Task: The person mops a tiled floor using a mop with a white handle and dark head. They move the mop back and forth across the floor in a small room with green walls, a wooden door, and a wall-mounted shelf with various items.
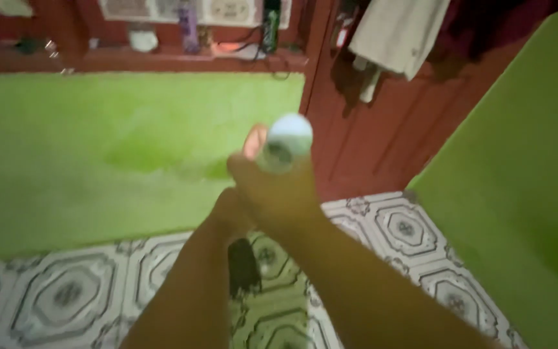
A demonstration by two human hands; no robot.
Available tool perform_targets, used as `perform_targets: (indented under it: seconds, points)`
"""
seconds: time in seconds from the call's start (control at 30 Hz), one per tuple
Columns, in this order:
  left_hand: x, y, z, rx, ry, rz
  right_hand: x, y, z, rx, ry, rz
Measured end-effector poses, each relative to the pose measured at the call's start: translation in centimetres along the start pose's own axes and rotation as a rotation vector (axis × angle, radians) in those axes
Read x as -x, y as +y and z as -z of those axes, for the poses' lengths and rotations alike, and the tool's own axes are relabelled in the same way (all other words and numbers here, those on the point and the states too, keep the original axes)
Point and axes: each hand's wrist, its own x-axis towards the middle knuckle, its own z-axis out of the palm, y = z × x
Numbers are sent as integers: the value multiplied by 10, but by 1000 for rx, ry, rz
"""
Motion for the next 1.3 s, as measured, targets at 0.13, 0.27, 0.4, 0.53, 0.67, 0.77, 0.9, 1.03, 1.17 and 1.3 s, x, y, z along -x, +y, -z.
perform_targets:
  seconds: [0.13, 0.27, 0.4, 0.53, 0.67, 0.77, 0.9, 1.03, 1.17, 1.3]
  points:
    - [-21, -3, -24, -23, -5, -79, -18, 18, 19, 296, -47, 152]
    - [-18, -15, -42, -65, 5, -118, -23, 17, 35, 264, -98, 184]
    - [-4, -5, -53, 34, -52, 65, -14, 9, 55, 264, -167, 210]
    - [34, 60, -43, 189, -12, 96, -19, -12, 61, 289, -118, 88]
    - [47, 91, -62, 177, -19, 260, -12, -42, 87, 329, -81, 64]
    - [47, 104, -91, 257, -95, 306, 0, -67, 116, 270, -127, 93]
    - [64, 143, -112, 130, -118, 317, 1, -88, 146, 130, -128, 84]
    - [81, 161, -127, 111, -150, 334, 12, -95, 166, 207, -68, 7]
    - [78, 137, -147, 152, -100, 291, 22, -94, 173, 275, 50, -43]
    - [71, 152, -134, 121, -110, 333, 15, -107, 163, 343, 134, -194]
